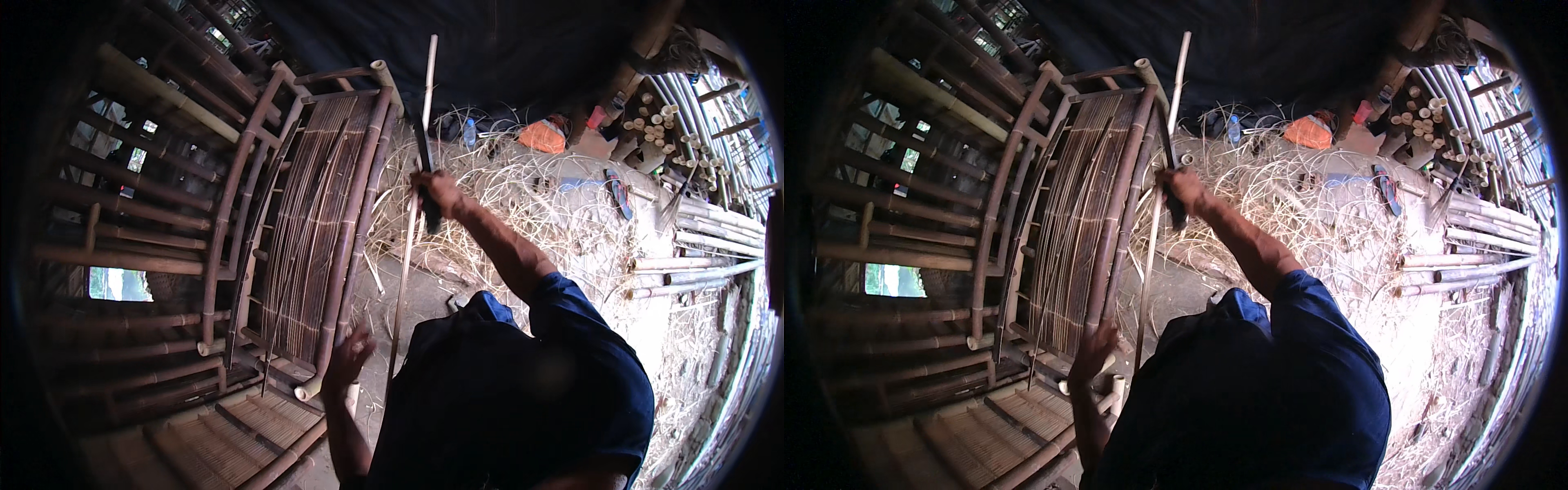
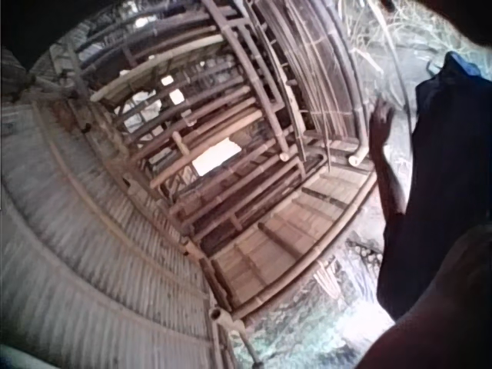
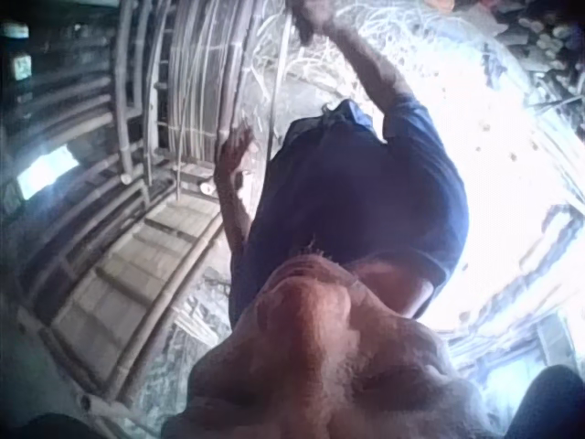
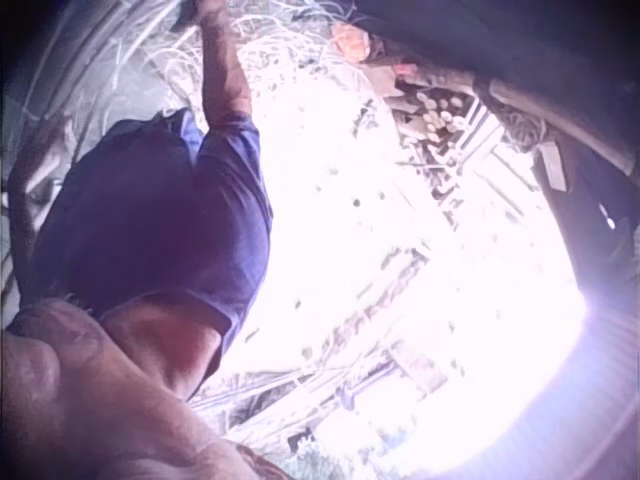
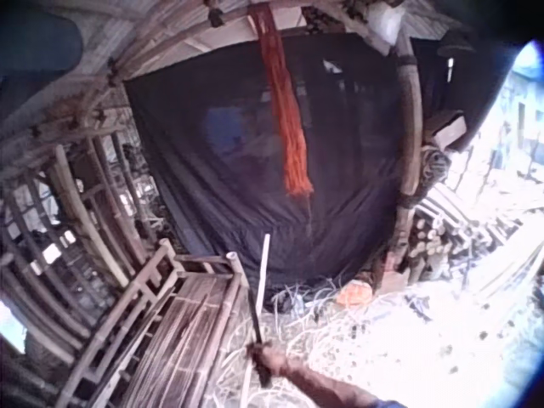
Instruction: The person weaves thin bamboo strips into a mat using a knife to split and trim the strips. They repeatedly insert strips into a bamboo frame, tighten them with the knife, and trim excess material, continuing the weaving process throughout the clip.
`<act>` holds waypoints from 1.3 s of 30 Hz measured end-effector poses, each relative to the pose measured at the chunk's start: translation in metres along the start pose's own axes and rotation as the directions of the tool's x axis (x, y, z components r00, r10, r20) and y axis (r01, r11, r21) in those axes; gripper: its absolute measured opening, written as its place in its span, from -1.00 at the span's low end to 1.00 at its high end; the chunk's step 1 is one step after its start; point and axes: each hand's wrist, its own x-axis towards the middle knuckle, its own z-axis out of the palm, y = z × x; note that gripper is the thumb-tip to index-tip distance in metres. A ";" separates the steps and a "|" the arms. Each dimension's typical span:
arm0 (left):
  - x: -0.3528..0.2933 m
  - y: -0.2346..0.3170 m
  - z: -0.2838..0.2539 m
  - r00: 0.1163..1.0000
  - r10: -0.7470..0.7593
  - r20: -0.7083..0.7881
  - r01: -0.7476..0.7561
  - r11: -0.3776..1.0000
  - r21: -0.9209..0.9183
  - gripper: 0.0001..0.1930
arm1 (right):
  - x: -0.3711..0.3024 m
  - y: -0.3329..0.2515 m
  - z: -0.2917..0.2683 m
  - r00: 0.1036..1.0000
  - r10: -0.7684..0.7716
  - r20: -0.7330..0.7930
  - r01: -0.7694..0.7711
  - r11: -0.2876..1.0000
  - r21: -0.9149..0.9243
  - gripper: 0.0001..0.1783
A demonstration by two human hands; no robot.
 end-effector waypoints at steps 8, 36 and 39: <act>0.102 0.069 0.043 0.963 0.075 -0.257 -0.246 0.626 -0.740 -0.55 | -0.052 0.016 0.053 0.891 -0.309 0.334 0.421 0.284 -0.861 -0.07; -0.072 0.000 0.028 0.984 -0.003 -0.179 -0.039 0.974 -0.225 -0.52 | 0.100 -0.103 -0.173 0.503 -0.854 0.133 -0.026 -0.168 -0.985 -0.31; -0.045 -0.004 0.039 0.984 -0.004 -0.180 -0.042 0.967 -0.251 -0.52 | 0.070 -0.059 -0.145 0.828 -0.546 -0.127 0.138 0.419 -0.897 -0.29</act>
